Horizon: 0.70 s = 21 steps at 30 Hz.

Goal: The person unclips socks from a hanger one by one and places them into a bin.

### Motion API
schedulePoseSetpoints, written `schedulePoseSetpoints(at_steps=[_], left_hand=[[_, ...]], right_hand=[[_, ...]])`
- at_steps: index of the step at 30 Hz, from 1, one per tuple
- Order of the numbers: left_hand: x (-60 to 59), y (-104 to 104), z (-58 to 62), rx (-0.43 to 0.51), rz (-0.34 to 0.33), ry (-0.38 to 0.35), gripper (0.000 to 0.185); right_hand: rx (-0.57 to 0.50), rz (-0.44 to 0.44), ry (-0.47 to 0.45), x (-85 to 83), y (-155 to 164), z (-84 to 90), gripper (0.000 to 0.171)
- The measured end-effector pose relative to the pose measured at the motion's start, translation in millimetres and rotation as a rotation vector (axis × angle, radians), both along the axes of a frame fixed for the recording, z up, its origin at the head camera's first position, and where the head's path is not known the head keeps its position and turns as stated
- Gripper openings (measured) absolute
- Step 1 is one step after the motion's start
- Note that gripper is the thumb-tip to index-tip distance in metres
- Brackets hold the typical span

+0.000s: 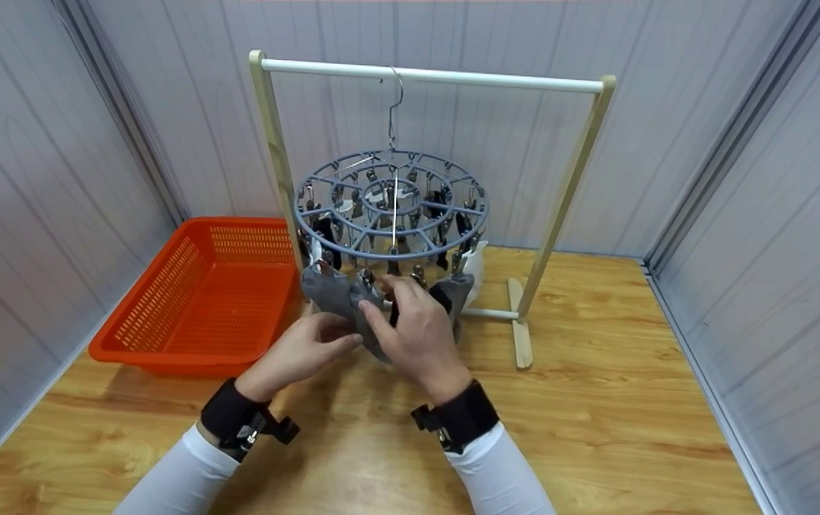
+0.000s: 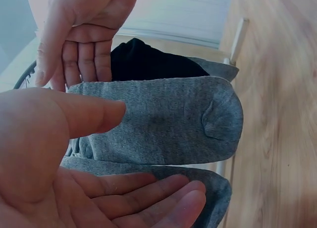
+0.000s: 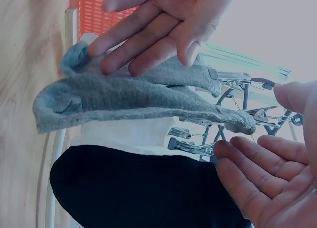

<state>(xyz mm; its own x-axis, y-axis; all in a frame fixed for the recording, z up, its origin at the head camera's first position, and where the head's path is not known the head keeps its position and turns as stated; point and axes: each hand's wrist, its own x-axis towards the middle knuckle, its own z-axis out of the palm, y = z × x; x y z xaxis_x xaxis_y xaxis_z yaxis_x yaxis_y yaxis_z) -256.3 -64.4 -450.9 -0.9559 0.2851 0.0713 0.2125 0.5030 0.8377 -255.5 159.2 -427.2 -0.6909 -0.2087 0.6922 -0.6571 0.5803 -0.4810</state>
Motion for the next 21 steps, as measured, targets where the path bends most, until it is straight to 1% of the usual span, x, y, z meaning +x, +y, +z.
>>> schedulePoseSetpoints(at_steps=[4,8,11,15,21], left_hand=[[-1.9,0.2,-3.2,0.024,-0.013,-0.013,0.05],[-4.3,1.5,-6.7,0.06,-0.032,-0.009,0.052],[-6.6,3.6,-10.4,0.125,-0.046,-0.02,0.055],[-9.5,6.4,-16.2,0.209,-0.048,-0.044,0.059],[-10.6,7.1,-22.1,0.225,-0.028,-0.064,0.056]], right_hand=[[0.001,-0.009,-0.016,-1.9,-3.5,0.7,0.046],[0.009,-0.017,-0.01,-3.2,-5.6,1.4,0.048],[0.006,-0.017,-0.012,-3.3,-6.4,1.9,0.047],[-0.002,-0.007,-0.027,-2.1,-7.1,1.9,0.046],[-0.012,0.003,-0.027,-1.9,-7.4,0.2,0.044]])
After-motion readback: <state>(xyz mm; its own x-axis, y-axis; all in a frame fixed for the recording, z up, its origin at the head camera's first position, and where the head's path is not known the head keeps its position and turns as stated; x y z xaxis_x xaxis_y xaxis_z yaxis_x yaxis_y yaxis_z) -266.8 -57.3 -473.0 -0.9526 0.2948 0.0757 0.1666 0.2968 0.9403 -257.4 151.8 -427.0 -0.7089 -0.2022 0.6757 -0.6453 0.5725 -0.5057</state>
